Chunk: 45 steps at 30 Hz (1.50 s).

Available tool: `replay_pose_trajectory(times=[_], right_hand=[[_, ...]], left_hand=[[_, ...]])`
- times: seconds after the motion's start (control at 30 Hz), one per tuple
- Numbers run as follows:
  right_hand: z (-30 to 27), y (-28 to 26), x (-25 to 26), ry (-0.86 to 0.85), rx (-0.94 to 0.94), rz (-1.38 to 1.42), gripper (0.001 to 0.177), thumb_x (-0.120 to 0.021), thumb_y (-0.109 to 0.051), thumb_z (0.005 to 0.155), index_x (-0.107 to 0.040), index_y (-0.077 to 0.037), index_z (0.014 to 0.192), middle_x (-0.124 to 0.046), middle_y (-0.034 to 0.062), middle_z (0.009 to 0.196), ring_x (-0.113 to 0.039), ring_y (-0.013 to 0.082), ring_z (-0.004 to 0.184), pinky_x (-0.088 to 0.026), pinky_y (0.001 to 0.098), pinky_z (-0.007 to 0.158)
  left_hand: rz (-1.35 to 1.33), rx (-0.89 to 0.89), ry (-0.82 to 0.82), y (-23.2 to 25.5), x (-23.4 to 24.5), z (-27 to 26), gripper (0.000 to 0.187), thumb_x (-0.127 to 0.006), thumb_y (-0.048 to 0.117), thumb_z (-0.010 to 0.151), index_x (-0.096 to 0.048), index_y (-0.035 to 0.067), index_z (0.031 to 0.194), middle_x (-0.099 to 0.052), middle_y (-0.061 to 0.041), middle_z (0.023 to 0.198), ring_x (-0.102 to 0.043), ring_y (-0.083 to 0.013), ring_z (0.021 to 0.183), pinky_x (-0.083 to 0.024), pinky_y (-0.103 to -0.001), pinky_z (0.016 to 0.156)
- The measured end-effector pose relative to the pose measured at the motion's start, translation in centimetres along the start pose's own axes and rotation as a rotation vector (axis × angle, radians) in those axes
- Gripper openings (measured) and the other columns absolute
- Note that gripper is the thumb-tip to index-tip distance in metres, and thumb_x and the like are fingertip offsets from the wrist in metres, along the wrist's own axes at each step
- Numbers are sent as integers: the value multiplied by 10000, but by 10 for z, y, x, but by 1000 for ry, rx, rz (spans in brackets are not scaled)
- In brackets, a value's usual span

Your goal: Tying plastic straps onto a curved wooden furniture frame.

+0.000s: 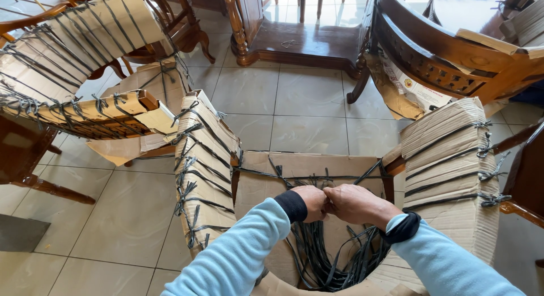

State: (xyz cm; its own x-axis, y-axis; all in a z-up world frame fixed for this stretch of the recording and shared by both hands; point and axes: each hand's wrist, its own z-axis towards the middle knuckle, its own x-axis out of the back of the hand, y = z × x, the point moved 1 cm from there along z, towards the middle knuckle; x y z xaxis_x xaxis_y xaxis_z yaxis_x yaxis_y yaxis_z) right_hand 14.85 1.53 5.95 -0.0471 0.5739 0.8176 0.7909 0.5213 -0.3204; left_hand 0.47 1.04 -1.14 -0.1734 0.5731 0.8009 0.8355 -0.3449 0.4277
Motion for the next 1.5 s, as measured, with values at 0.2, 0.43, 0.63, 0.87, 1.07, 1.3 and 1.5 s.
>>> replay_pose_trajectory(times=[0.2, 0.43, 0.63, 0.87, 1.07, 1.3, 1.5], right_hand=[[0, -1, 1, 9, 3, 7, 219, -640, -388, 967, -638, -170, 980, -766, 142, 923, -722, 405, 1001, -581, 546, 824], [-6, -8, 6, 7, 0, 12, 198, -633, -357, 973, -647, -160, 983, -772, 144, 930, -729, 401, 999, -581, 541, 829], [-5, -9, 6, 4, -4, 6, 205, -626, -363, 978, -650, -161, 999, -769, 159, 948, -725, 410, 1002, -583, 543, 830], [-4, -9, 6, -9, -10, 1, 206, -608, -352, 991, -648, -150, 1005, -769, 166, 956, -726, 411, 1008, -581, 549, 842], [0, -1, 0, 13, 6, 15, 203, -617, -362, 982, -630, -160, 994, -760, 166, 924, -720, 426, 985, -583, 554, 804], [-2, -6, 4, 2, 3, 14, 188, -611, -338, 983, -634, -153, 1000, -763, 174, 933, -723, 425, 995, -583, 553, 819], [-2, -5, 4, 5, -4, 19, 198, -606, -352, 979, -632, -156, 1000, -765, 173, 961, -715, 432, 1014, -580, 565, 833]], left_hand=[[23, 9, -3, 2, 3, -3, 353, -643, 400, 868, -761, 96, 1004, -767, -162, 1018, -731, -367, 1069, -604, -489, 885], [17, 25, -7, 3, 3, -3, 335, -647, 371, 877, -756, 83, 1009, -763, -166, 1015, -730, -365, 1071, -603, -486, 882], [3, 26, -2, -1, -3, 2, 327, -621, 344, 892, -757, 75, 1019, -762, -188, 1026, -722, -389, 1078, -601, -496, 888], [9, 17, -9, -6, -11, 9, 341, -625, 359, 912, -761, 74, 1042, -761, -206, 1052, -718, -409, 1093, -596, -511, 908], [12, 31, -10, -8, -14, 12, 299, -628, 336, 918, -765, 93, 1027, -766, -186, 1040, -725, -392, 1087, -602, -501, 905], [8, 25, -6, -5, -11, 7, 302, -621, 313, 933, -756, 61, 1032, -760, -212, 1050, -718, -410, 1090, -598, -515, 908], [-4, -1, 7, -10, -17, 12, 295, -602, 301, 943, -747, 60, 1030, -755, -219, 1067, -706, -418, 1116, -590, -524, 928]])
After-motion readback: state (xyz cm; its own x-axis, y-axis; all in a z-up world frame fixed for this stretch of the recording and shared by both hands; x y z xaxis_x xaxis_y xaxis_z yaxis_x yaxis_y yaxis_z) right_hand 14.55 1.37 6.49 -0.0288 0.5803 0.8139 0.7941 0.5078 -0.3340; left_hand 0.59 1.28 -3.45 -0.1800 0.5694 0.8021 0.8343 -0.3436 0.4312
